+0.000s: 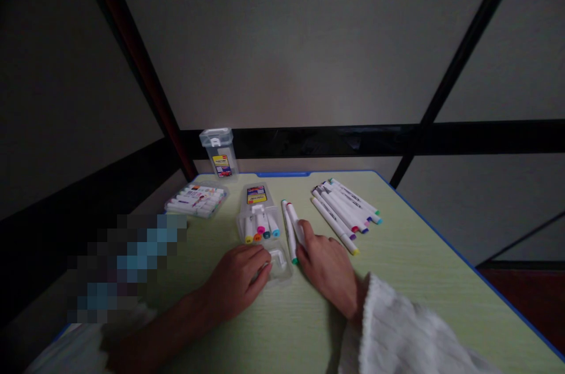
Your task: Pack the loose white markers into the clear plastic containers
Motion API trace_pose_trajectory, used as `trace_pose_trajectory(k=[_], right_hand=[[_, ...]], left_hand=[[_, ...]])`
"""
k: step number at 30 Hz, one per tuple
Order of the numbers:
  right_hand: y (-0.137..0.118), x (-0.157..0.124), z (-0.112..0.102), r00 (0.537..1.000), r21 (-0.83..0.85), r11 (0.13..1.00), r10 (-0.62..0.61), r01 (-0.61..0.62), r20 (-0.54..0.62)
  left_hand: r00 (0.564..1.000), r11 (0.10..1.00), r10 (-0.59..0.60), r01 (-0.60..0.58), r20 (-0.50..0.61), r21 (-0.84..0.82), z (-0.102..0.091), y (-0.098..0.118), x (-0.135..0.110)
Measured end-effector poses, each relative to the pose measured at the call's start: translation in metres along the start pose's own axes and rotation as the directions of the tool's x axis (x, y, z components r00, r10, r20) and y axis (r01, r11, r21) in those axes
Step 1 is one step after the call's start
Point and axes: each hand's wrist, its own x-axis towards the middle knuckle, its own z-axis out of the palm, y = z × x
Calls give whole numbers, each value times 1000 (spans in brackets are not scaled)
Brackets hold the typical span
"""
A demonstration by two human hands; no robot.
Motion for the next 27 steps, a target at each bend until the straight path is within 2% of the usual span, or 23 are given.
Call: trace_pose_trajectory(k=[4,10,22,24,27], right_hand=[[-2,1,1,996,168,985,-17,32,-89],[-8,-5,-5,967,331,927,-100,176,-234],[-10,-10,-2,942,322,898,-224,300,-251],[-10,-11,-2,933,306,896,-244,321,-265],[-11,-12,-3,923,275,898,-269,344,-276]], left_hand=[[1000,1000,10,-10,-6,6,0,0,0],[1000,1000,14,-14,-11,-2,0,0,0],[1000,998,-18,17,-19,-61,0,1,0],[998,996,-17,12,-58,-89,1,1,-1],[982,990,-15,-13,-189,-142,3,1,-2]])
